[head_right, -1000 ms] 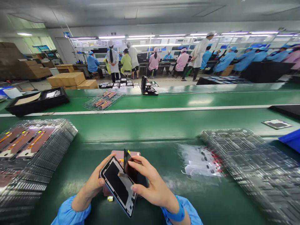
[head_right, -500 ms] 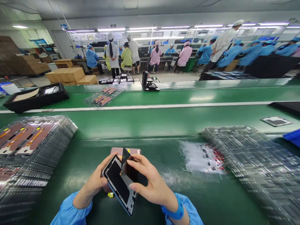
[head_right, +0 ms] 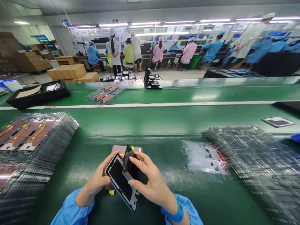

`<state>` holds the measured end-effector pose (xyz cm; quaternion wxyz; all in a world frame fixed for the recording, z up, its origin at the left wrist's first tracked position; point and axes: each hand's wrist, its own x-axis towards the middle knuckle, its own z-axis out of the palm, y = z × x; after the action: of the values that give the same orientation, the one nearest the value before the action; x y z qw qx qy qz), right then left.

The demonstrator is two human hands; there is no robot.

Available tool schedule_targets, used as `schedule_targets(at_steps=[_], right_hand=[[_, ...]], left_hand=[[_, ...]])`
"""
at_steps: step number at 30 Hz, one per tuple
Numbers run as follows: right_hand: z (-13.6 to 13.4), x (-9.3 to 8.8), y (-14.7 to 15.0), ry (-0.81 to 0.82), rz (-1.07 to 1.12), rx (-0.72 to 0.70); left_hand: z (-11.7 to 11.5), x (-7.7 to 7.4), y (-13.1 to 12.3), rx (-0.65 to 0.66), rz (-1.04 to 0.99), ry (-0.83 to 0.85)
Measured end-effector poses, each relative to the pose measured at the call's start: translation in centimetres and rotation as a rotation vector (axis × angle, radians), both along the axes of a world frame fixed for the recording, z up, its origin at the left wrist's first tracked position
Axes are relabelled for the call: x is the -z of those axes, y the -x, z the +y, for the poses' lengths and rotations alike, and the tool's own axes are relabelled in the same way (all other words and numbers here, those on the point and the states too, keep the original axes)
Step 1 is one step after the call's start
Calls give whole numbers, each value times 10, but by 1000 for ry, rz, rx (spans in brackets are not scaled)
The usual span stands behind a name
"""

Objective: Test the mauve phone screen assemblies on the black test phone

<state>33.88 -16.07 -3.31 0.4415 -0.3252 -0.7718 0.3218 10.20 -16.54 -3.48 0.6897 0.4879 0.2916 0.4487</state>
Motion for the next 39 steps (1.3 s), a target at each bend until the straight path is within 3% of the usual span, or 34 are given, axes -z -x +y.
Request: schedule_targets(at_steps=[7,15,39], right_hand=[[0,2,-2,1,-12,21],[-7,4,11,23,-41,-53],[-13,13,18,-95,-205,-67]], left_hand=[[-1,-1,1,-17,18,7],[-3,3,-4,-42,-36,-11],[-5,-1,-8,-26,-110,-4]])
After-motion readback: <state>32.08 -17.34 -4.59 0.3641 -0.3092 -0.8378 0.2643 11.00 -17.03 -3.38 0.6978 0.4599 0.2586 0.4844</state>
